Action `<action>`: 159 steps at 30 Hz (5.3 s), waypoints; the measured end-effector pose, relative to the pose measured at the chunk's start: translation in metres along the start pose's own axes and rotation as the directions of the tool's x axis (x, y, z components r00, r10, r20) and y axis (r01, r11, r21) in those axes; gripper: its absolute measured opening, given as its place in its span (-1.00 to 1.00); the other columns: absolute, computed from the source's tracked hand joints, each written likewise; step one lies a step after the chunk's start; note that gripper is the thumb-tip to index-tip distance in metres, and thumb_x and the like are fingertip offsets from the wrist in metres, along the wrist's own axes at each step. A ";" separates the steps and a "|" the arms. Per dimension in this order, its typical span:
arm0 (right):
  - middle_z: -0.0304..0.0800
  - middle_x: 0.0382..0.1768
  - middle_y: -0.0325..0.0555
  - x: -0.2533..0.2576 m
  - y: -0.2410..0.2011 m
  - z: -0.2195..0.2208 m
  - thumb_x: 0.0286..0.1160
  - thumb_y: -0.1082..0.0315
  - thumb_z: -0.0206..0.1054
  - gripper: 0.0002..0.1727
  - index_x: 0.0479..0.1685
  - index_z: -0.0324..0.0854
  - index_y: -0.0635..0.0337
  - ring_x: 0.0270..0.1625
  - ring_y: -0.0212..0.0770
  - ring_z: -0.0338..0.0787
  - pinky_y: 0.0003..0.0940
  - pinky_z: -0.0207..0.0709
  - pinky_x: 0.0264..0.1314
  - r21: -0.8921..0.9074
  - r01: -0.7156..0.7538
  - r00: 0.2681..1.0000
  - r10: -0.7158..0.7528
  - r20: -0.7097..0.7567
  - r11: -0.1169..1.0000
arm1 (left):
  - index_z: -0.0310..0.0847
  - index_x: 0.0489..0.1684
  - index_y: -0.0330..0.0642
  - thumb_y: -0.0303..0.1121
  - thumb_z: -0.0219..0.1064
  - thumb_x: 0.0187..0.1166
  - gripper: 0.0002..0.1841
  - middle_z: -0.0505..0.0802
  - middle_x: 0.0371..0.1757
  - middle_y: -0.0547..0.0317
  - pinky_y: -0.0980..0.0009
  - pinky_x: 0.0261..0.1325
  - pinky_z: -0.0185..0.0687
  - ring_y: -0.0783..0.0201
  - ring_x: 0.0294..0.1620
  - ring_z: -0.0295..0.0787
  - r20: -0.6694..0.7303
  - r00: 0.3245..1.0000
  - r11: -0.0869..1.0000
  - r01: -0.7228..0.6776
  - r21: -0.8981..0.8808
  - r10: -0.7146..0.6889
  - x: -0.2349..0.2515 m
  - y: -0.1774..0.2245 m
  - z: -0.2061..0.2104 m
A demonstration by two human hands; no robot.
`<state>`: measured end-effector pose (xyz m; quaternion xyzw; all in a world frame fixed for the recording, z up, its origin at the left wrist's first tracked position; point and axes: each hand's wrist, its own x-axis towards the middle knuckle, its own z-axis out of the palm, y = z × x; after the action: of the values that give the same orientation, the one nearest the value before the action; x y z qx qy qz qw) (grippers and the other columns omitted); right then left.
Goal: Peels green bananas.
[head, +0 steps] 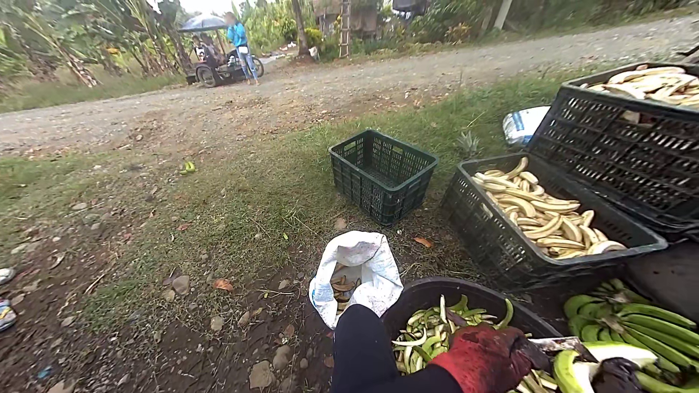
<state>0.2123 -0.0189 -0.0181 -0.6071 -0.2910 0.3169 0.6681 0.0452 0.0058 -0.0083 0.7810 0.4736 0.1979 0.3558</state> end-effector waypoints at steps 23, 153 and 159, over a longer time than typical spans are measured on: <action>0.66 0.09 0.09 0.012 -0.004 0.013 0.94 0.10 -0.33 -0.45 0.47 0.37 0.30 0.01 -0.18 0.69 -0.24 0.63 0.08 0.356 -0.234 0.948 0.293 -0.121 0.905 | 0.67 0.49 0.10 0.17 0.23 0.59 -0.42 0.88 0.01 -0.12 -0.16 0.06 0.75 -0.14 -0.01 0.85 -0.167 0.946 0.943 -0.235 0.237 0.278 -0.015 0.007 0.011; 0.77 -0.29 -0.15 -0.010 0.002 -0.059 0.89 0.00 -0.12 -0.53 0.37 0.52 0.10 -0.48 -0.32 0.73 -0.46 0.64 -0.52 0.149 -0.426 0.861 0.349 0.369 0.893 | 0.63 0.45 0.08 0.18 -0.09 0.84 -0.45 0.87 0.01 0.14 0.17 0.04 0.81 0.25 -0.08 0.87 0.194 0.905 0.891 0.414 -0.187 -0.380 -0.005 -0.021 -0.046; 0.62 -0.54 -0.14 -0.041 0.121 -0.071 0.92 0.00 -0.28 -0.46 -0.08 0.51 0.19 -0.58 -0.29 0.66 -0.42 0.63 -0.55 0.299 -0.708 0.706 0.653 0.274 0.640 | 0.61 0.32 -0.19 0.00 -0.05 0.89 -0.51 0.87 -0.25 0.02 0.36 -0.33 0.77 0.23 -0.39 0.81 0.110 0.940 0.540 0.278 -0.794 -0.323 -0.016 -0.003 -0.084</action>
<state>0.2330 -0.0883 -0.1455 -0.5052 -0.0192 0.6373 0.5816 -0.0182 0.0233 0.0465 0.4396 0.4694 0.3442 0.6841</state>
